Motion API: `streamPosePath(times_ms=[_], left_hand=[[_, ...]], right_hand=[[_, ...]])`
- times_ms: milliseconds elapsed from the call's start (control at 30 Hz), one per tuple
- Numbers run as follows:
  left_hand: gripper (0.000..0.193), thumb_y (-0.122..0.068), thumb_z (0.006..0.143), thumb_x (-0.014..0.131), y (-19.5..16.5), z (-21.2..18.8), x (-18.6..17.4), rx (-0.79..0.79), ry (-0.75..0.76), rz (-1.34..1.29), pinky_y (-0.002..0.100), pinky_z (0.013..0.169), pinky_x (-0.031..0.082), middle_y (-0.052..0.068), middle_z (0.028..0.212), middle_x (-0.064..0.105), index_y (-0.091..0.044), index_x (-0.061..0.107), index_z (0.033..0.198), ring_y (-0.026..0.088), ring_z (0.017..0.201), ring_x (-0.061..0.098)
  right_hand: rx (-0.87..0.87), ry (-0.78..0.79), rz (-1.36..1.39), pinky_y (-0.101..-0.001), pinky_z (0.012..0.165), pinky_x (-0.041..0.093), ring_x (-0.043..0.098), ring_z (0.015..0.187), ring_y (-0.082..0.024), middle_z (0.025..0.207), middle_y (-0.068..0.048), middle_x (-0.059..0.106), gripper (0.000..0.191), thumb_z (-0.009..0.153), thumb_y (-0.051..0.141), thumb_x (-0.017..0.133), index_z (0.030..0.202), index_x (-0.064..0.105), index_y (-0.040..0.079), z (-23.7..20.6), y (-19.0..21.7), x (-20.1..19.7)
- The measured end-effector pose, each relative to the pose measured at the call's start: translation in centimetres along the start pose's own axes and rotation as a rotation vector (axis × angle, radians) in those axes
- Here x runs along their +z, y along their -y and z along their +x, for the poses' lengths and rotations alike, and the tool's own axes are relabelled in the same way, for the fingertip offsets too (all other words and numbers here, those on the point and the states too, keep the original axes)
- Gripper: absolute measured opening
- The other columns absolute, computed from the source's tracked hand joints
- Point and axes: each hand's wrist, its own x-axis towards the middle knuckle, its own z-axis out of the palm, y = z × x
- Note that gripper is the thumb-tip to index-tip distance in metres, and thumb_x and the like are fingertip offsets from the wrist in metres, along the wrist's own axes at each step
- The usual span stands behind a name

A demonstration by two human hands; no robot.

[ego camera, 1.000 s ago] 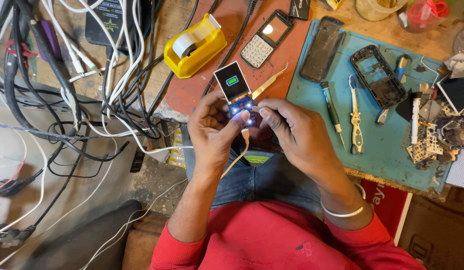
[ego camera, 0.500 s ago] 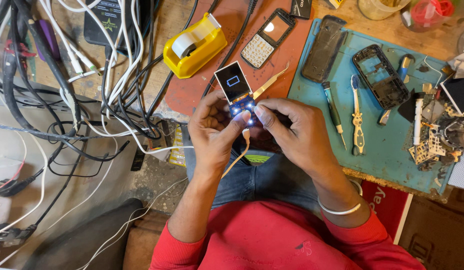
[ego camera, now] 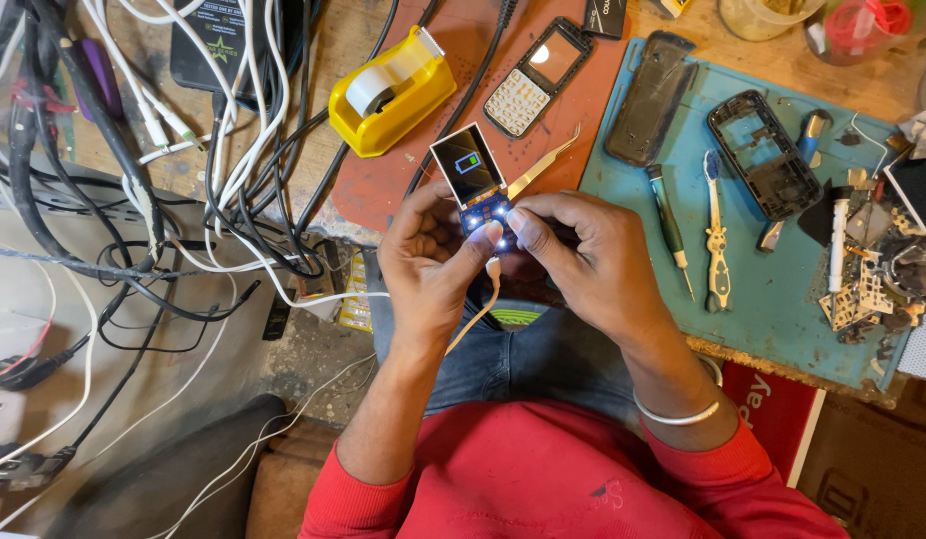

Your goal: The person tests a small feature phone connected to a charging cable, pressing its keypad while the screen shows charging and menu displays. They then disassemble the phone, removing the back cover, battery, and internal board, and use a wooden stick and tweezers to work on the housing and components.

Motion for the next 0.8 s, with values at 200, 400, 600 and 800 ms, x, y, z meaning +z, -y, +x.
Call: streamPosePath(times_ms=[200,400,600,800], left_hand=[[0.049,0.009,0.088,0.080,0.4,-0.2,-0.1,0.022,0.010,0.019,0.024,0.092,0.055,0.005,0.112,0.068,0.001,0.061,0.132,0.011,0.101,0.064],[0.048,0.009,0.087,0.079,0.8,-0.4,-0.2,0.015,0.018,0.025,0.024,0.091,0.055,0.005,0.110,0.069,0.002,0.061,0.131,0.011,0.099,0.064],[0.047,0.010,0.087,0.078,1.3,-0.6,-0.3,0.004,0.028,-0.015,0.026,0.092,0.056,0.007,0.112,0.070,0.002,0.061,0.131,0.012,0.100,0.066],[0.047,0.010,0.088,0.077,1.6,-1.0,-0.2,-0.012,0.038,-0.044,0.027,0.092,0.057,0.009,0.114,0.071,0.003,0.060,0.131,0.013,0.101,0.067]], right_hand=[[0.009,-0.001,0.004,-0.0225,0.064,0.058,0.075,0.076,-0.010,0.090,-0.006,0.074,0.019,0.102,0.014,0.067,0.108,0.072,-0.003,-0.2,-0.8,0.1],[0.069,0.026,0.109,-0.0219,0.064,0.061,0.075,0.075,-0.009,0.087,-0.004,0.075,0.019,0.101,0.015,0.067,0.106,0.072,-0.003,-0.2,-1.8,0.0],[0.017,0.041,0.068,-0.0221,0.063,0.059,0.073,0.074,-0.009,0.086,-0.004,0.073,0.016,0.101,0.011,0.068,0.105,0.072,-0.004,-0.4,-2.9,-0.3],[0.014,0.103,0.111,-0.0224,0.064,0.060,0.073,0.075,-0.009,0.088,-0.005,0.072,0.015,0.102,0.009,0.066,0.104,0.072,-0.004,-0.4,-3.2,-0.8]])
